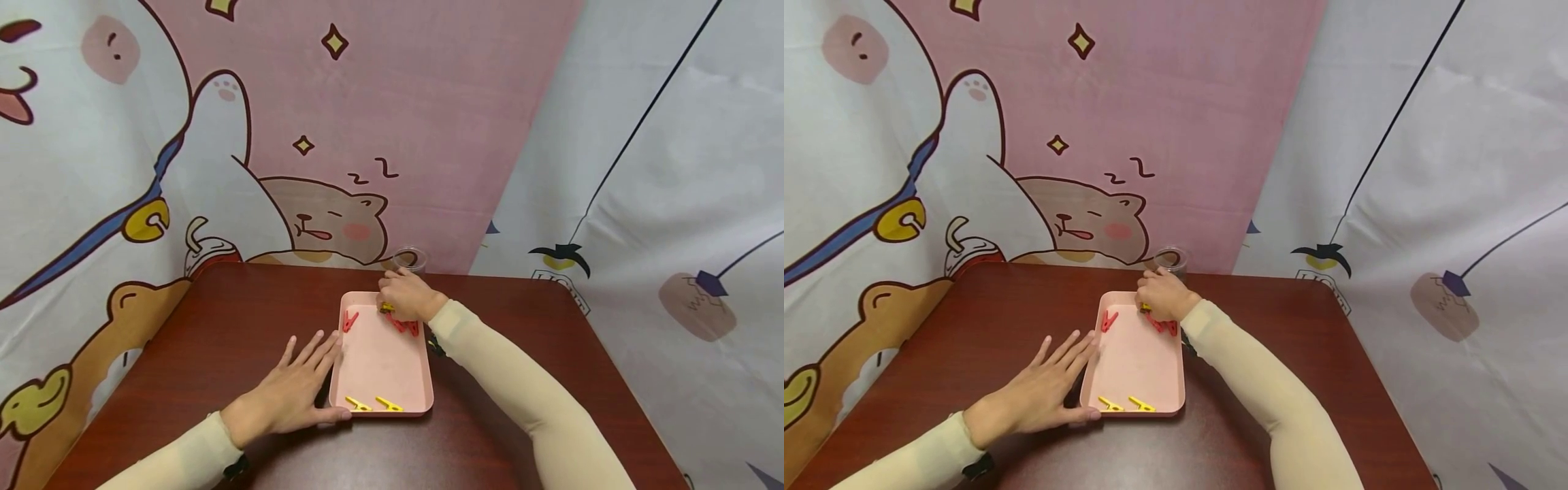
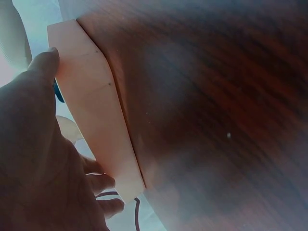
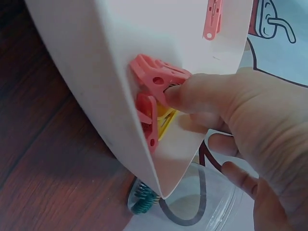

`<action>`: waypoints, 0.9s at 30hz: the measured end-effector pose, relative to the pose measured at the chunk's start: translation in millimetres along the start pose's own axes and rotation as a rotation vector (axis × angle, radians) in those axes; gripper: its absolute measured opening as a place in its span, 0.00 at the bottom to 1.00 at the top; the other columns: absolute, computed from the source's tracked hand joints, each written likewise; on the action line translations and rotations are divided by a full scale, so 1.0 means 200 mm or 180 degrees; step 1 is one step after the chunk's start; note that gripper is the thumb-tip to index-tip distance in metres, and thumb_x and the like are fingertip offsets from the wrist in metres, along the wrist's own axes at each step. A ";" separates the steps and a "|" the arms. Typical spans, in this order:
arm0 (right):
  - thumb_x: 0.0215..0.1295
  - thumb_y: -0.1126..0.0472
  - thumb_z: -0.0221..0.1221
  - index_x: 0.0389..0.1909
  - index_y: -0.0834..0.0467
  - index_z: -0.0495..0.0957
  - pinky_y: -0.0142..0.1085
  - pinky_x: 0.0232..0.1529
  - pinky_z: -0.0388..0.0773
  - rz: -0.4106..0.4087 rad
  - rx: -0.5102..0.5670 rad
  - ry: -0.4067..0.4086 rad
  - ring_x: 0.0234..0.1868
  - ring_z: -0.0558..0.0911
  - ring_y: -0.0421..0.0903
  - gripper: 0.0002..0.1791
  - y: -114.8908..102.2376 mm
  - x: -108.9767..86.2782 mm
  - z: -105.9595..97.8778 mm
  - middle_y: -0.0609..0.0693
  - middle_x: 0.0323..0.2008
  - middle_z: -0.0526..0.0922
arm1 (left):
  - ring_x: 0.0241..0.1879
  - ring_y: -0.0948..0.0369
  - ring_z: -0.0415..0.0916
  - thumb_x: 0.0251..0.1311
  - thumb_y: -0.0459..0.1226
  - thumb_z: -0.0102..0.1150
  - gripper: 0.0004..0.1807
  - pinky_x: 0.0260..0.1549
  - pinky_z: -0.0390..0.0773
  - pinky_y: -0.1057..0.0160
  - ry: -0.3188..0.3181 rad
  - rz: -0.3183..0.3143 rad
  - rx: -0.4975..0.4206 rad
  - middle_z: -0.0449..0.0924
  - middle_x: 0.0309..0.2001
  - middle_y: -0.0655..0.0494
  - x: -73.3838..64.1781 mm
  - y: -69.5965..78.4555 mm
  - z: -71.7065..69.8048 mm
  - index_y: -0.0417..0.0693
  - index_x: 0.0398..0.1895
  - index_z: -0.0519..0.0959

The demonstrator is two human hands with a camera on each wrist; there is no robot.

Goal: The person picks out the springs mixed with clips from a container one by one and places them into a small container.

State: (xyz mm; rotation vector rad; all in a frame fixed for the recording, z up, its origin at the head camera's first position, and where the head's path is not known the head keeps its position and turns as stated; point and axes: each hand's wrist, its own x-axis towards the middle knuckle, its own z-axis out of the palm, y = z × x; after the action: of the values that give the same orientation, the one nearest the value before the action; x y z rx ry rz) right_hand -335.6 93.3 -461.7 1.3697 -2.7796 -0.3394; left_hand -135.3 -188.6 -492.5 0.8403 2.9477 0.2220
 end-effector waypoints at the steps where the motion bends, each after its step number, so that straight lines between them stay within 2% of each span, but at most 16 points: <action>1: 0.69 0.53 0.83 0.54 0.41 0.97 0.56 0.79 0.77 0.0012 0.0031 -0.0011 0.64 0.82 0.50 0.14 0.00 0.00 0.00 0.45 0.54 0.93 | 0.96 0.37 0.51 0.70 0.83 0.57 0.69 0.87 0.53 0.17 0.0006 0.0004 0.0005 0.50 0.98 0.46 0.00 0.00 0.00 0.44 0.96 0.58; 9: 0.70 0.50 0.84 0.53 0.44 0.97 0.54 0.76 0.76 0.0077 0.0256 -0.0064 0.62 0.84 0.50 0.14 -0.01 0.00 0.02 0.43 0.52 0.96 | 0.96 0.37 0.51 0.70 0.83 0.56 0.69 0.87 0.53 0.17 0.0015 0.0008 0.0003 0.50 0.98 0.46 0.00 0.00 0.00 0.44 0.96 0.58; 17: 0.70 0.61 0.80 0.50 0.42 0.97 0.52 0.74 0.74 0.0149 0.0475 -0.0139 0.59 0.86 0.49 0.12 -0.03 0.00 0.03 0.38 0.42 0.95 | 0.96 0.37 0.51 0.70 0.84 0.55 0.69 0.87 0.53 0.17 0.0016 -0.0002 0.0014 0.50 0.98 0.47 -0.01 0.00 0.00 0.44 0.96 0.58; 22: 0.70 0.58 0.81 0.51 0.42 0.97 0.52 0.71 0.75 0.0077 0.0598 -0.0153 0.56 0.86 0.49 0.12 -0.03 -0.01 0.03 0.39 0.37 0.93 | 0.96 0.37 0.52 0.70 0.83 0.57 0.69 0.87 0.54 0.17 0.0042 0.0004 0.0007 0.51 0.98 0.46 -0.01 0.01 0.00 0.44 0.96 0.59; 27: 0.70 0.54 0.83 0.54 0.44 0.97 0.55 0.76 0.75 0.0033 0.0751 -0.0154 0.56 0.88 0.49 0.14 -0.02 -0.02 0.03 0.40 0.40 0.97 | 0.96 0.37 0.52 0.70 0.83 0.57 0.69 0.87 0.55 0.17 0.0054 0.0010 0.0042 0.51 0.97 0.45 -0.01 0.01 0.00 0.43 0.96 0.58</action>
State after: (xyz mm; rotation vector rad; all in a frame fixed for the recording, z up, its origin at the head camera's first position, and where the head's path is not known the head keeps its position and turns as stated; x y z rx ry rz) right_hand -329.7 94.6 -467.4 1.4070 -2.9436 -0.0447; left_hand -133.5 -187.7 -492.5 0.8489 2.9669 0.2113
